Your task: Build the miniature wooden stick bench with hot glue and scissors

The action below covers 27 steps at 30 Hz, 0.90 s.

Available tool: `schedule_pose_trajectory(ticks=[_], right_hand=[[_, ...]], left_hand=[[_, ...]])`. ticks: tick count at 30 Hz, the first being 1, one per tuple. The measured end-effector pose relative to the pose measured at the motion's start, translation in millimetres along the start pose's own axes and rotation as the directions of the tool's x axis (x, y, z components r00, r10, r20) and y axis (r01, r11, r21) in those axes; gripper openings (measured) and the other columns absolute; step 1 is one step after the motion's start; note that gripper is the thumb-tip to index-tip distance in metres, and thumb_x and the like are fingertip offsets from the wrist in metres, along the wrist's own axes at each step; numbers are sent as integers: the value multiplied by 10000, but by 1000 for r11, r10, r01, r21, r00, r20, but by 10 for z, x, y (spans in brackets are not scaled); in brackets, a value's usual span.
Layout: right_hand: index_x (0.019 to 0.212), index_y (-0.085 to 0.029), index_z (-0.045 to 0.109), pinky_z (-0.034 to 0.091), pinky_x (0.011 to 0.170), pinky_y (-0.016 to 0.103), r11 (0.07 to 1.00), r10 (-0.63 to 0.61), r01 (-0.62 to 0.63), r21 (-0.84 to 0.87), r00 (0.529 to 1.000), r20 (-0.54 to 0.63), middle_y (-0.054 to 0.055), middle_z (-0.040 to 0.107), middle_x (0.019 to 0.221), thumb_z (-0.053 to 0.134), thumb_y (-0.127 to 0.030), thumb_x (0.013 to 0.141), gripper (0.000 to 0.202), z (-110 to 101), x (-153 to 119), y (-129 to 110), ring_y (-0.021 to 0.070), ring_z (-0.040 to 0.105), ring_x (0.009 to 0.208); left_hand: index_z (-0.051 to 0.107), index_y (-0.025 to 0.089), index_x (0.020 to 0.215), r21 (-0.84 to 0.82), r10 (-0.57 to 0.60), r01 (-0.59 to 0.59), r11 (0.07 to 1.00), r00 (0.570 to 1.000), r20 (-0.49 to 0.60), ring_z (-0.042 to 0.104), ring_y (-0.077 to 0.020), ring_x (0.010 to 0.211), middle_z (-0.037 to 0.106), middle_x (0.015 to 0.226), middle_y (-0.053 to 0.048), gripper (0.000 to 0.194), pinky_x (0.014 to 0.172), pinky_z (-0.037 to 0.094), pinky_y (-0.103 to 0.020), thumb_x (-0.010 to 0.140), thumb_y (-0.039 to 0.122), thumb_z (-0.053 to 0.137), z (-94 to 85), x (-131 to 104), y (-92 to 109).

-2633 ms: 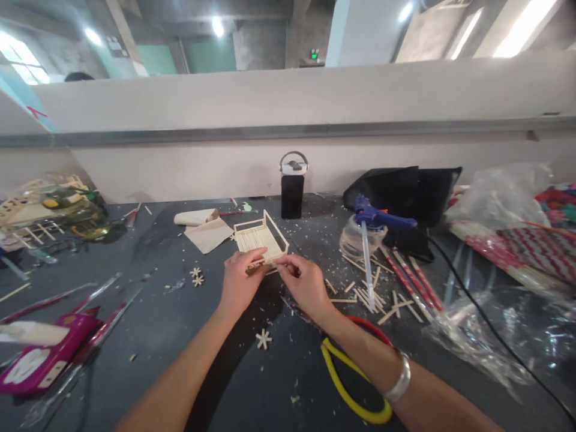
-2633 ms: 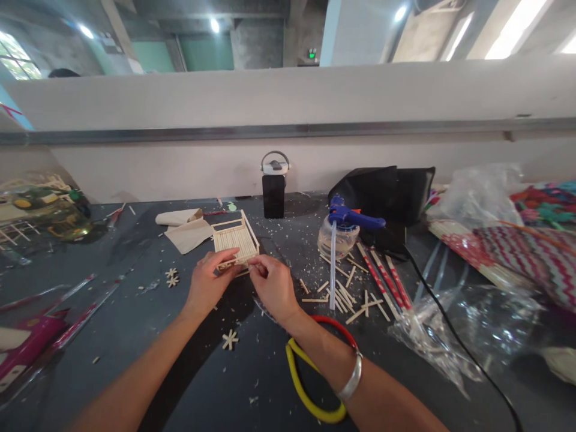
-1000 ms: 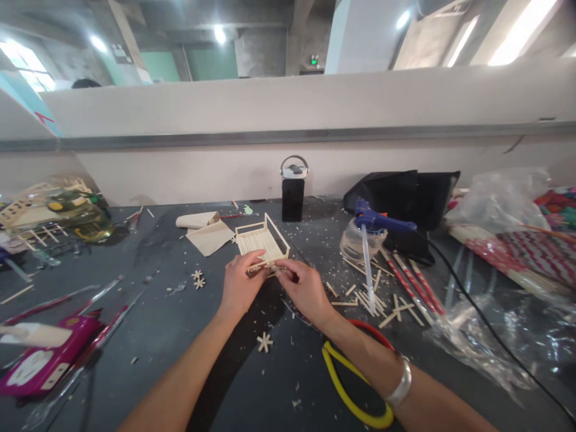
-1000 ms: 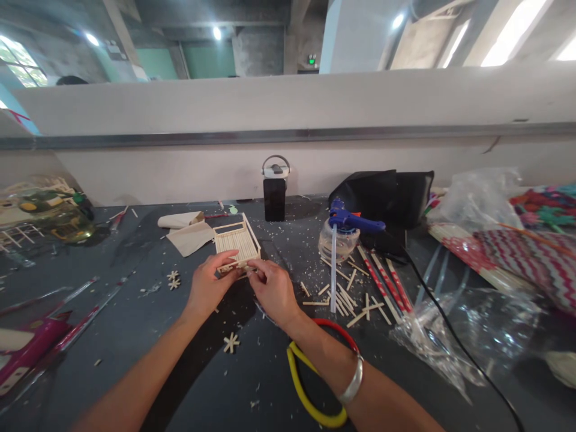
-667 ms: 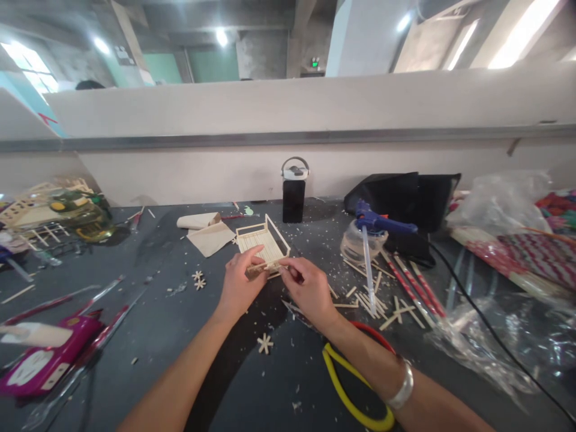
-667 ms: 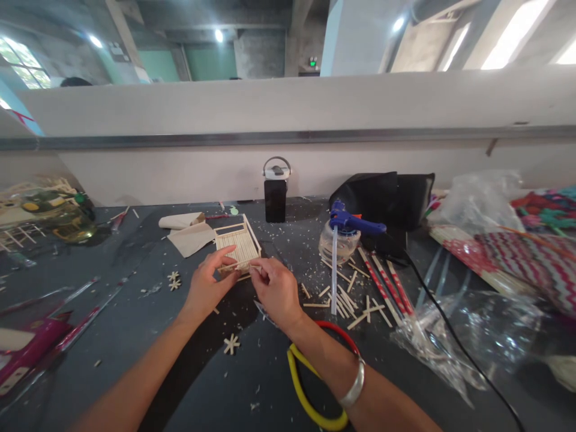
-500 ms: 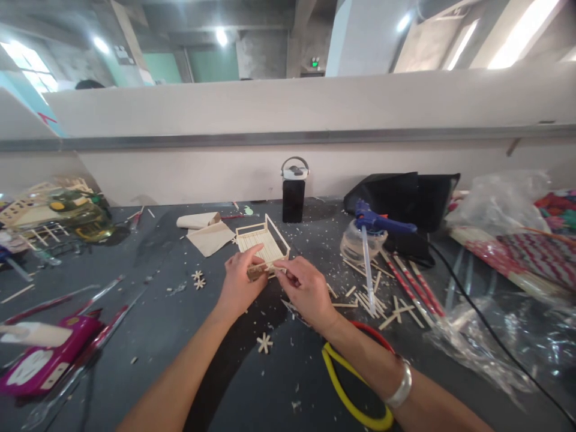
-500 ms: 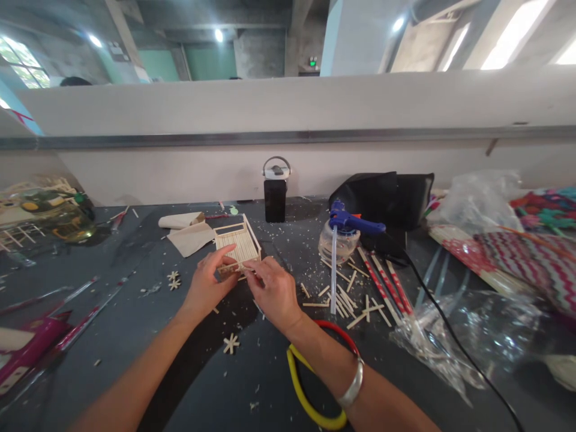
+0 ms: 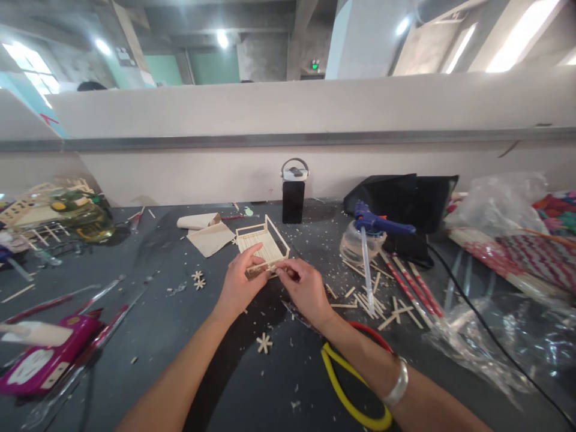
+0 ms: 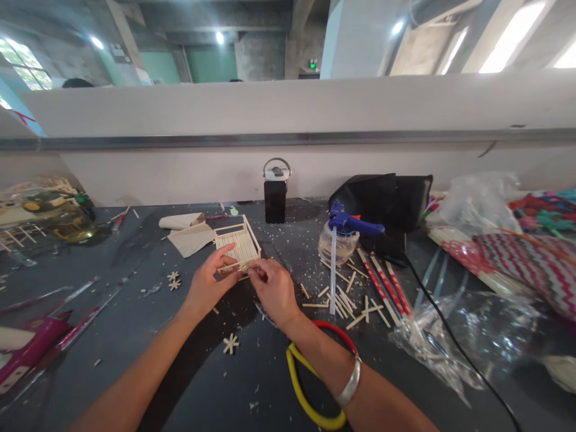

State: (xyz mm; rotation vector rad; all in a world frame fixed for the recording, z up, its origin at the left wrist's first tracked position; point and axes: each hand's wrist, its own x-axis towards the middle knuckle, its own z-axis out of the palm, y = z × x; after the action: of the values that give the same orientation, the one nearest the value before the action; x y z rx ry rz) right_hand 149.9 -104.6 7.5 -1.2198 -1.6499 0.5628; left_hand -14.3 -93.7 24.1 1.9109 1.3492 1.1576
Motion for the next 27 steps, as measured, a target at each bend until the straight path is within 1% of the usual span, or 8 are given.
schedule_pose_trajectory(ticks=[3,7,13,17,23,27], right_hand=[[850,-197,713,418,617,240,999,28,-28,32,1000,-9,5,654,731,582,-212,843,132,35,5,41,138,552,627],[879,-188,723,435,623,246,999,37,-36,37,999,-19,21,679,758,582,-234,848,152,58,3,64,144,573,630],[944,-190,734,464,676,267,1000,13,-13,17,1000,3,54,708,844,575,-207,855,183,36,-15,54,170,621,709],[969,-170,734,467,675,270,1000,1,-1,-15,1000,11,66,703,849,575,-186,859,194,27,-22,44,173,625,711],[961,-168,738,461,649,260,1000,-2,2,-1,1000,5,51,687,797,586,-188,860,183,31,-29,45,159,607,670],[961,-168,739,464,658,258,1000,-2,2,4,1000,5,58,700,822,584,-171,855,188,28,-26,48,161,614,686]], left_hand=[[537,192,1270,-2,-21,20,1000,999,-33,667,-192,867,714,921,-42,509,818,486,-318,778,250,652,30,-4,-8],[541,190,1263,13,-17,18,1000,998,-64,674,-209,875,718,931,-56,484,805,499,-337,793,252,638,70,-11,-31],[570,214,1223,108,16,-5,994,995,-102,662,-235,947,699,978,-63,426,863,486,-391,801,226,631,102,-10,-114],[567,226,1225,103,35,-24,994,994,-101,658,-232,960,694,975,-57,422,876,481,-392,808,220,629,100,-15,-129],[566,229,1228,129,45,-31,991,993,-108,655,-228,958,700,957,-44,426,910,456,-400,807,203,630,88,-17,-102],[575,217,1220,152,60,-44,987,993,-103,651,-238,966,698,955,-51,426,916,449,-416,800,197,641,90,-14,-111]])
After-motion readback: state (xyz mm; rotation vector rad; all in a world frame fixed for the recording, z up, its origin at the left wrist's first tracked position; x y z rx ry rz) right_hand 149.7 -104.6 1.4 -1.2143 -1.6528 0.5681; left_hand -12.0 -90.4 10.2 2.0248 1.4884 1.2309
